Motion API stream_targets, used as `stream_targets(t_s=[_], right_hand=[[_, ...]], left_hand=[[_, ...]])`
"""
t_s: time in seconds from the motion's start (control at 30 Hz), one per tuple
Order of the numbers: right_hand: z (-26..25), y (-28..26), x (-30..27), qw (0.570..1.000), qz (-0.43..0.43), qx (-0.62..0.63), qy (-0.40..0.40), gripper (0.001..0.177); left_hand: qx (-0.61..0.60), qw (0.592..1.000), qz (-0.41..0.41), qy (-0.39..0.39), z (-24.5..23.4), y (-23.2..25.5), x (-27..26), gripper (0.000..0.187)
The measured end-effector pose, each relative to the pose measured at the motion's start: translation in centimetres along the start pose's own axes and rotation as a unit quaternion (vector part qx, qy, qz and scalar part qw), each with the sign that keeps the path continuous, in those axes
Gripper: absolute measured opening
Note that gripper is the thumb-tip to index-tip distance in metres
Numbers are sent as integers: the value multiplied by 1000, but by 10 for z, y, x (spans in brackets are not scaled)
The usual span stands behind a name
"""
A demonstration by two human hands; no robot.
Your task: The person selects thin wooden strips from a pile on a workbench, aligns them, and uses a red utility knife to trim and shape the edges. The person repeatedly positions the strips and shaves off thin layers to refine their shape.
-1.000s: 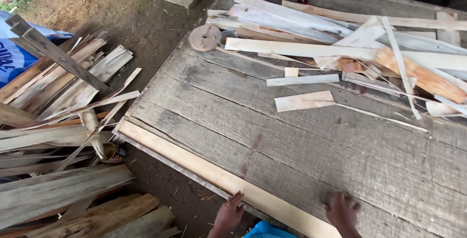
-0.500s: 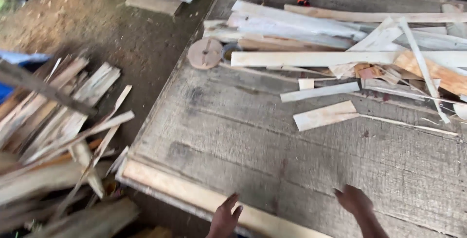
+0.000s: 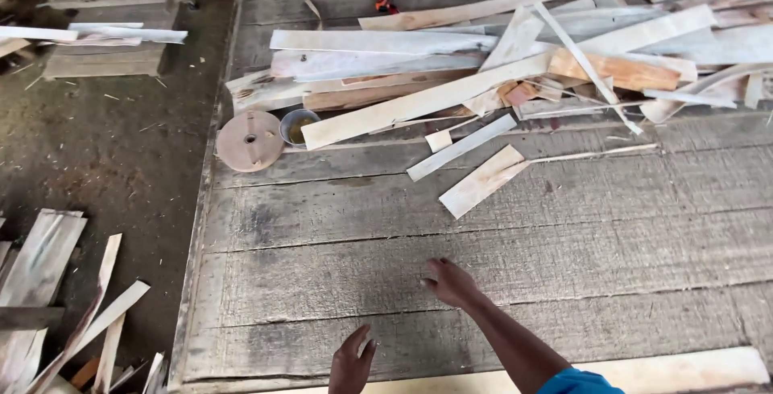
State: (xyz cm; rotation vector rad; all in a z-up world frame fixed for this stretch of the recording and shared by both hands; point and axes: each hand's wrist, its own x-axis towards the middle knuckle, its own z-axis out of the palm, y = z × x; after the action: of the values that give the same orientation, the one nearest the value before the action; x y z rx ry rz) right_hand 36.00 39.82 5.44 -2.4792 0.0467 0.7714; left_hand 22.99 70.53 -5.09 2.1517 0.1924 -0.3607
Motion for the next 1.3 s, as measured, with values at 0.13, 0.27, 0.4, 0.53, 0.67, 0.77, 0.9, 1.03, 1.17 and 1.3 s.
stream_targets(t_s=[0.13, 0.27, 0.4, 0.53, 0.67, 0.77, 0.9, 1.03, 1.17, 1.3], right_hand=[[7, -22, 46, 998, -1, 36, 54, 60], [-10, -72, 91, 996, 9, 38, 84, 68], [-21, -115, 159, 990, -13, 28, 135, 67], [-41, -160, 238, 980, -70, -56, 178, 68], [-65, -197, 303, 973, -72, -102, 195, 76], [-84, -228, 325, 983, 34, -69, 169, 72], [-92, -226, 368, 967, -28, -157, 200, 95], [-126, -267, 366, 977, 85, -162, 112, 95], [-137, -275, 369, 975, 68, -189, 92, 90], [-119, -238, 383, 943, 11, -286, 168, 83]], left_hand=[[-66, 997, -12, -45, -38, 29, 40, 48], [-99, 991, -28, -86, -82, 30, 100, 56], [-178, 980, -35, -87, -121, 18, 158, 52], [-165, 982, -64, -71, -162, 19, 210, 48], [-126, 988, -6, -89, -202, 43, 231, 48], [-125, 989, 31, -78, -202, 22, 246, 35], [-196, 973, 36, -118, -216, 28, 249, 31], [-204, 969, 15, -138, -222, 31, 252, 30], [-206, 969, 39, -131, -214, 17, 254, 31], [-191, 974, 70, -103, -215, 24, 252, 27]])
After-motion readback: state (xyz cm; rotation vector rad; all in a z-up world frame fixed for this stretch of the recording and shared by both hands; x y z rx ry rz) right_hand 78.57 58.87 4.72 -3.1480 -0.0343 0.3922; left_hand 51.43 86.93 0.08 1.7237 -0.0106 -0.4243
